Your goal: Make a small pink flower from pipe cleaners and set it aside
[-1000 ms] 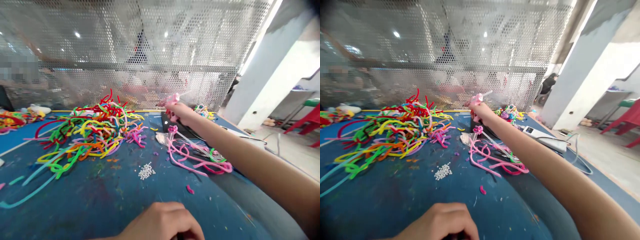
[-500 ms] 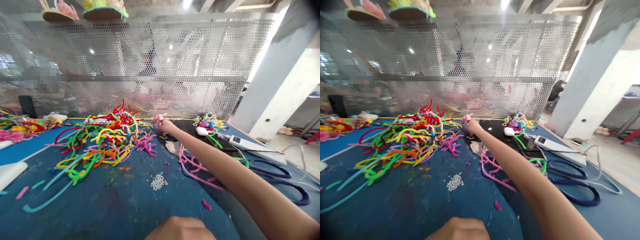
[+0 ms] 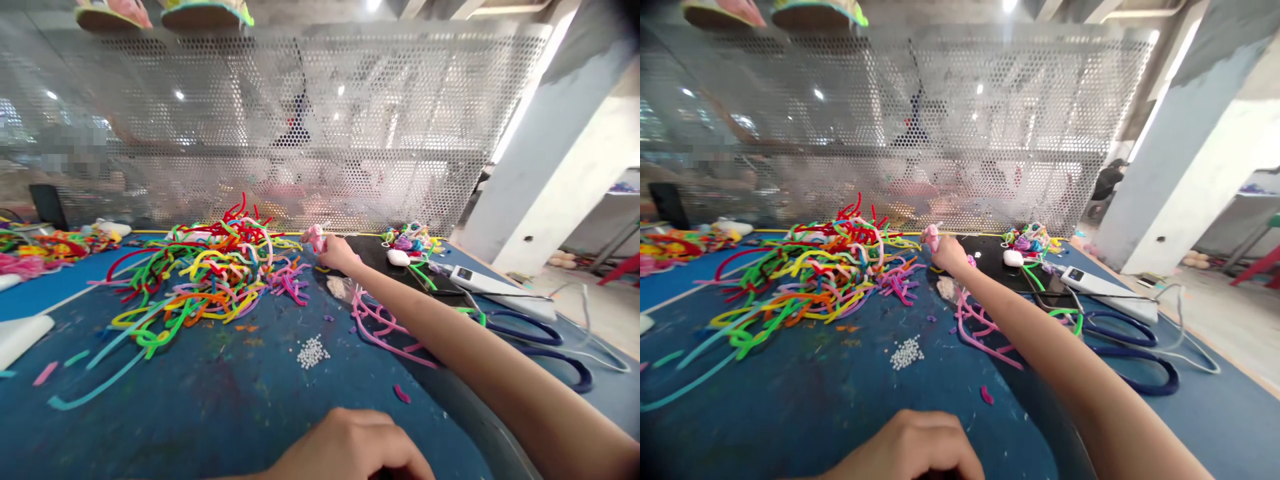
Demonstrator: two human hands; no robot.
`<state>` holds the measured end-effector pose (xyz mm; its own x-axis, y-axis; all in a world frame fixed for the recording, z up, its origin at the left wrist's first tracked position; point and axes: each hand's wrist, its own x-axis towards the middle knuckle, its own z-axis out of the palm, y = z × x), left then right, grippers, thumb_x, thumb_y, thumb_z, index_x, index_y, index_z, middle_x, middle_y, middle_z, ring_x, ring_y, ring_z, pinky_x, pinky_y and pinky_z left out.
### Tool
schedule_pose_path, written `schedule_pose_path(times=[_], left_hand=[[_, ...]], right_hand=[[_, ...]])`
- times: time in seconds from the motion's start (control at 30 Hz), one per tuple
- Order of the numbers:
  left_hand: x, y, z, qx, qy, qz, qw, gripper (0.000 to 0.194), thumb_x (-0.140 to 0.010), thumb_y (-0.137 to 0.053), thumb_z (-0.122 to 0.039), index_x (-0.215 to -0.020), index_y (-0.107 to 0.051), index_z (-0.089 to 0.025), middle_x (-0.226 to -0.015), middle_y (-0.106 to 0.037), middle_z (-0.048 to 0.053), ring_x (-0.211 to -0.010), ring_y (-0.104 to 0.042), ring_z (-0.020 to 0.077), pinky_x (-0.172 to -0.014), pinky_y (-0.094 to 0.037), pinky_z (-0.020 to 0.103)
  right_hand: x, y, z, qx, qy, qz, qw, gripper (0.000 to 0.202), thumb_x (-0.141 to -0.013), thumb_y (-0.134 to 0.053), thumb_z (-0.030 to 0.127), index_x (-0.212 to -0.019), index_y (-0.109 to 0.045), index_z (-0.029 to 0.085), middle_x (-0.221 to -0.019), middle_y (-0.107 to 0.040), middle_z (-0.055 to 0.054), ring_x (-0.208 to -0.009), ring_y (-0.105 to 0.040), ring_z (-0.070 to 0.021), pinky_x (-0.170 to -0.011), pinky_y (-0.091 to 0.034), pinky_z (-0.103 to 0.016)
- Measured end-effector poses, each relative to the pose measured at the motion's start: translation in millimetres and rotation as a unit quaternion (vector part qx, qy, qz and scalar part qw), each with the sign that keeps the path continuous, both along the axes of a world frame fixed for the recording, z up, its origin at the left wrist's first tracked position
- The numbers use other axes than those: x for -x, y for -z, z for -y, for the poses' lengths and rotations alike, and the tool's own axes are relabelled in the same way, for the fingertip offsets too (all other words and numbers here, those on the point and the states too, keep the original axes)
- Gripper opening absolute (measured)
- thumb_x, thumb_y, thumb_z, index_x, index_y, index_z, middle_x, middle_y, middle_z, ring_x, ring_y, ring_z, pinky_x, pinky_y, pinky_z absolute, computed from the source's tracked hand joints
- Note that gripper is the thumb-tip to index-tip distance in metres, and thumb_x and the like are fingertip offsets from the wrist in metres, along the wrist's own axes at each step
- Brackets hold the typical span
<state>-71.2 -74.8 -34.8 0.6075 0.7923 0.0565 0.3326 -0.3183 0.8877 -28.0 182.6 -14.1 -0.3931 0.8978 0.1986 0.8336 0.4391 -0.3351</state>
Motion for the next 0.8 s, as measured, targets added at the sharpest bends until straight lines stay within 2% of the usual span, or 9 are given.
schedule_pose_path(times=[0.17, 0.23, 0.33, 0.43, 0.5, 0.57, 0.6, 0.7, 0.8], left_hand=[[-3.6, -6.1, 1.3, 0.123, -0.067, 0.067, 0.988, 0.012, -0.072, -0.065, -0.02, -0.082, -0.071, -0.016, -0.079, -0.071, 0.002, -0.07, -0.065, 0.0119, -0.06, -0.047, 0.018], [-4.2, -9.7, 2.8, 0.144, -0.097, 0.086, 0.981, 0.011, -0.072, -0.067, -0.022, -0.081, -0.069, -0.016, -0.078, -0.073, 0.002, -0.073, -0.068, 0.0134, -0.063, -0.048, 0.02], [-0.8, -13.8, 3.6, 0.091, -0.174, 0.115, 0.974, 0.012, -0.074, -0.069, -0.023, -0.083, -0.064, -0.017, -0.08, -0.075, 0.002, -0.076, -0.07, 0.0138, -0.067, -0.049, 0.021], [7.6, -12.1, 1.2, -0.016, -0.26, 0.13, 0.957, 0.023, -0.075, -0.07, -0.022, -0.095, -0.059, -0.022, -0.079, -0.076, -0.002, -0.07, -0.07, 0.0125, -0.063, -0.05, 0.02], [14.1, -8.4, -1.6, -0.116, -0.29, 0.125, 0.942, 0.03, -0.076, -0.07, -0.02, -0.102, -0.055, -0.025, -0.077, -0.076, -0.005, -0.065, -0.07, 0.0114, -0.06, -0.05, 0.02], [19.0, -4.8, -4.6, -0.192, -0.293, 0.114, 0.93, 0.034, -0.077, -0.07, -0.019, -0.105, -0.051, -0.028, -0.078, -0.076, -0.006, -0.067, -0.071, 0.0122, -0.06, -0.051, 0.02], [20.5, -3.5, -5.9, -0.207, -0.292, 0.109, 0.927, 0.035, -0.078, -0.069, -0.019, -0.106, -0.05, -0.028, -0.078, -0.076, -0.005, -0.068, -0.071, 0.0129, -0.059, -0.052, 0.02], [20.9, -2.6, -9.7, -0.189, -0.308, 0.089, 0.928, 0.035, -0.08, -0.068, -0.022, -0.109, -0.047, -0.027, -0.08, -0.076, -0.003, -0.062, -0.071, 0.0133, -0.057, -0.054, 0.022], [17.9, -3.9, -13.0, -0.148, -0.321, 0.071, 0.933, 0.035, -0.081, -0.066, -0.026, -0.11, -0.046, -0.026, -0.083, -0.076, -0.001, -0.057, -0.069, 0.0127, -0.058, -0.055, 0.024]], right_hand=[[-0.1, -1.2, 3.9, -0.01, 0.01, -0.016, 1.0, 0.029, -0.09, -0.057, 0.03, -0.114, -0.057, 0.014, -0.113, -0.06, -0.009, -0.097, -0.061, -0.0201, -0.083, -0.052, -0.04], [-2.0, -5.2, 11.7, -0.024, 0.001, -0.033, 0.999, 0.036, -0.083, -0.066, 0.028, -0.113, -0.056, 0.01, -0.115, -0.059, -0.013, -0.105, -0.059, -0.0253, -0.088, -0.049, -0.044], [-11.6, -11.7, 38.5, -0.06, -0.039, -0.076, 0.994, 0.046, -0.074, -0.074, 0.027, -0.111, -0.054, 0.006, -0.121, -0.055, -0.022, -0.12, -0.048, -0.0337, -0.099, -0.04, -0.046], [-35.9, -14.3, 86.7, -0.078, -0.116, -0.159, 0.977, 0.033, -0.093, -0.046, 0.04, -0.113, -0.049, 0.014, -0.114, -0.06, -0.011, -0.104, -0.059, -0.0182, -0.09, -0.048, -0.031], [-60.8, -12.8, 125.4, -0.017, -0.273, -0.34, 0.9, 0.03, -0.096, -0.039, 0.042, -0.109, -0.048, 0.016, -0.103, -0.062, -0.009, -0.091, -0.063, -0.0161, -0.081, -0.052, -0.03], [-89.1, -10.2, 160.3, 0.071, -0.341, -0.403, 0.846, 0.027, -0.097, -0.039, 0.039, -0.111, -0.049, 0.019, -0.097, -0.063, -0.007, -0.088, -0.064, -0.0161, -0.078, -0.053, -0.03], [-103.0, -9.1, 173.6, 0.094, -0.347, -0.412, 0.837, 0.025, -0.098, -0.037, 0.037, -0.112, -0.05, 0.02, -0.1, -0.063, -0.007, -0.09, -0.064, -0.0159, -0.077, -0.054, -0.029], [-136.8, -6.9, 192.1, 0.056, -0.365, -0.367, 0.854, 0.021, -0.095, -0.044, 0.027, -0.114, -0.052, 0.023, -0.104, -0.062, -0.008, -0.094, -0.062, -0.0171, -0.081, -0.053, -0.03], [-155.9, -5.5, 185.7, -0.025, -0.324, -0.322, 0.889, 0.018, -0.091, -0.05, 0.017, -0.107, -0.054, 0.024, -0.098, -0.062, -0.007, -0.093, -0.06, -0.0175, -0.082, -0.051, -0.031]])
